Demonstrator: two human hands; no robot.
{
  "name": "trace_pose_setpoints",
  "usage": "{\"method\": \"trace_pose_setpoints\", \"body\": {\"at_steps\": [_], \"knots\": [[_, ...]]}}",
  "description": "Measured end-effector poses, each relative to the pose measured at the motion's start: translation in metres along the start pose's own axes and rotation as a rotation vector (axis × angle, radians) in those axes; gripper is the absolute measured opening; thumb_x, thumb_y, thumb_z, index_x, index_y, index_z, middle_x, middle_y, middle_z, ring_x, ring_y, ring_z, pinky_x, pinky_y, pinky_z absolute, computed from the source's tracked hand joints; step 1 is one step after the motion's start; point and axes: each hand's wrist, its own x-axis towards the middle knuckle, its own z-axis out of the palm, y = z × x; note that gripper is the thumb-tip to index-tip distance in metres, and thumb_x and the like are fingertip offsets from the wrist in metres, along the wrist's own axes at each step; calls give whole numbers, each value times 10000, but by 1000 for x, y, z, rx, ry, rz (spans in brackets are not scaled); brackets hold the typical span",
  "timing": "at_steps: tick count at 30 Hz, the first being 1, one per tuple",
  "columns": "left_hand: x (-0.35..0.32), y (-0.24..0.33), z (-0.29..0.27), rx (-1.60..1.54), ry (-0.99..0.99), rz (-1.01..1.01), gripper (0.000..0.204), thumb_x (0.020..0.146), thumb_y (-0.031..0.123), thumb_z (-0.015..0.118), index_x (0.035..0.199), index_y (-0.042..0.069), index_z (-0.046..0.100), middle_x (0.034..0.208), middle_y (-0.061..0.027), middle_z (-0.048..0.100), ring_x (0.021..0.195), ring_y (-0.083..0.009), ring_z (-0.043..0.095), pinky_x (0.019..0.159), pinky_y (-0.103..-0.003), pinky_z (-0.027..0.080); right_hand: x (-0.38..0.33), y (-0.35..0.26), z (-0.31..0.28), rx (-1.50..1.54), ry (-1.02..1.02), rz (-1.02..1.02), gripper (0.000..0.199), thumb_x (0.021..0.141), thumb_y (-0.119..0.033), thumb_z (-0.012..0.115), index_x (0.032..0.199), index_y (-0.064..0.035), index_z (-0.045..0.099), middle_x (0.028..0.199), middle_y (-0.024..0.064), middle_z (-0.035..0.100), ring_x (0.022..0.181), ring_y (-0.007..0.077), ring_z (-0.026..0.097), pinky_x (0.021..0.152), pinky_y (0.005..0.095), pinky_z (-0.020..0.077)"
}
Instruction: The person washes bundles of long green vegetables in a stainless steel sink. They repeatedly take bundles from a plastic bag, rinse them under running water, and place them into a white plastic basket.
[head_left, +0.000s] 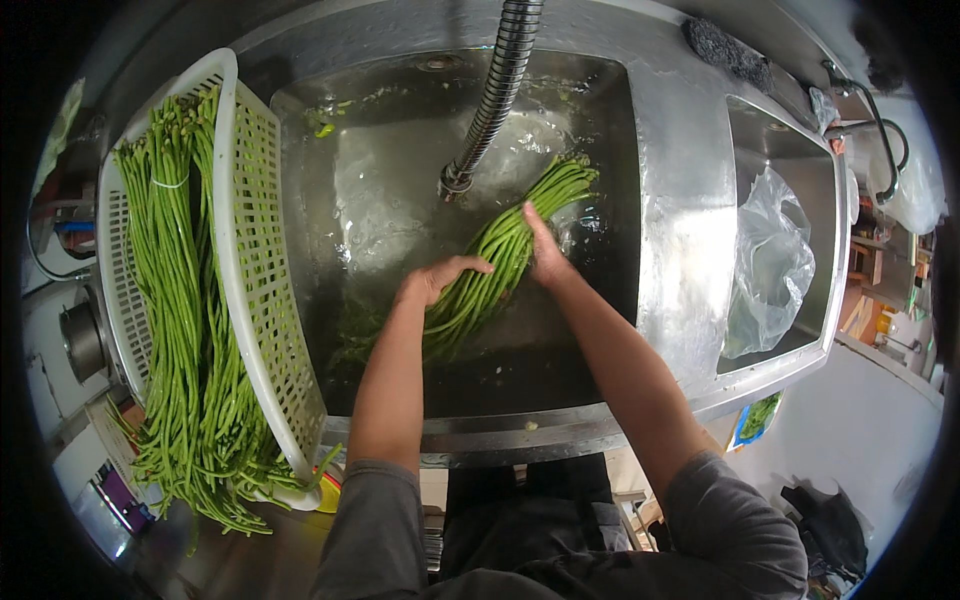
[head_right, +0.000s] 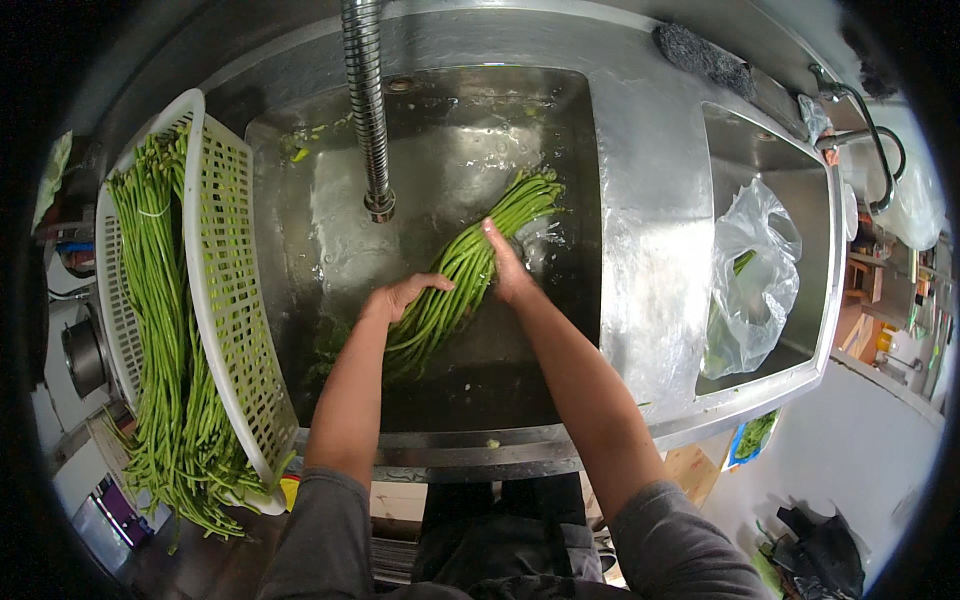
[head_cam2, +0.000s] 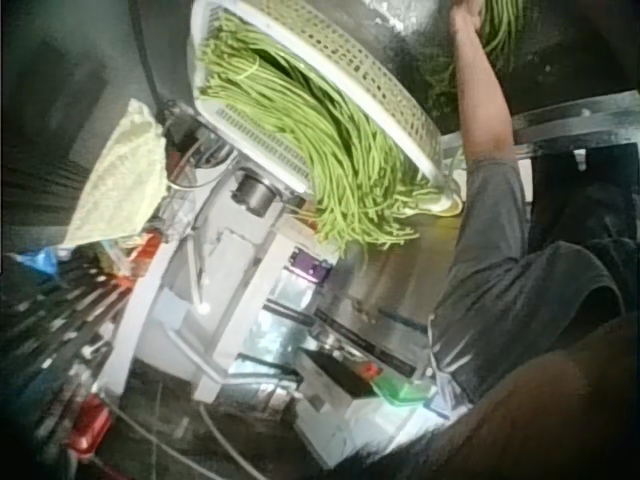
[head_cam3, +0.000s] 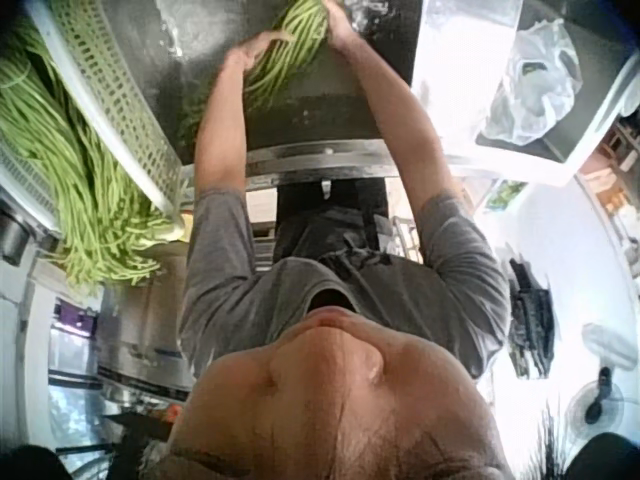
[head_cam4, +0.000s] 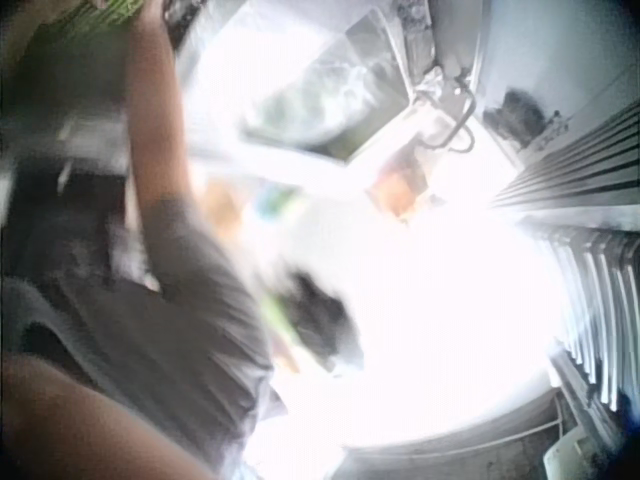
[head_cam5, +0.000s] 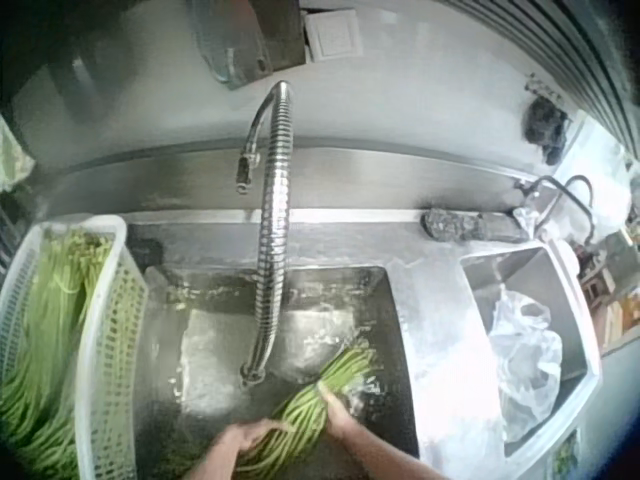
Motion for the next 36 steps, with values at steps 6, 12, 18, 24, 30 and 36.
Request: {"method": "trace_pose_setpoints", "body": {"at_steps": [6,12,18,24,30,36], "knots": [[10,-23,10,296,129,76,755,739,616,633,1123,-32,587,999,-159,660,883,-267,646,788,-391,513,-4,3,-5,10,76,-139,488,794,-431,674,1053,-27,588,977,122,631,876,270,605,825,405,489],[18,-106,50,1041,990,290,659,957,538,273,1216,-8,538,1097,-238,592,1037,-393,544,942,-521,385,9,5,-21,-254,470,-74,571,764,-335,721,1201,-41,498,1083,118,580,906,259,597,806,391,503],[-40,-103,78,527,899,193,610,961,485,334,1392,53,337,1359,-184,401,1238,-384,387,1075,-507,251,-106,2,39,-131,208,-249,394,773,-258,727,1042,-41,538,905,66,588,825,198,584,733,362,486],[-102,-85,112,-825,601,293,605,970,493,258,1449,125,224,1443,-123,308,1305,-303,353,1041,-445,348,-206,37,98,-11,255,-560,331,777,-197,736,994,-30,551,886,44,581,793,154,542,718,330,457],[-161,-66,150,-1119,-31,564,568,960,442,180,1383,98,338,1386,-119,398,1223,-314,455,991,-468,403,-299,42,164,-304,60,-799,274,794,-187,715,941,26,627,909,75,642,815,147,595,721,319,475],[-129,-94,98,-1216,-208,542,647,851,580,312,1257,116,506,1307,-143,470,1230,-341,416,1037,-531,302,-372,22,222,-7,-202,-858,270,822,-92,652,1035,-7,509,958,114,601,899,218,583,816,363,488]]}}
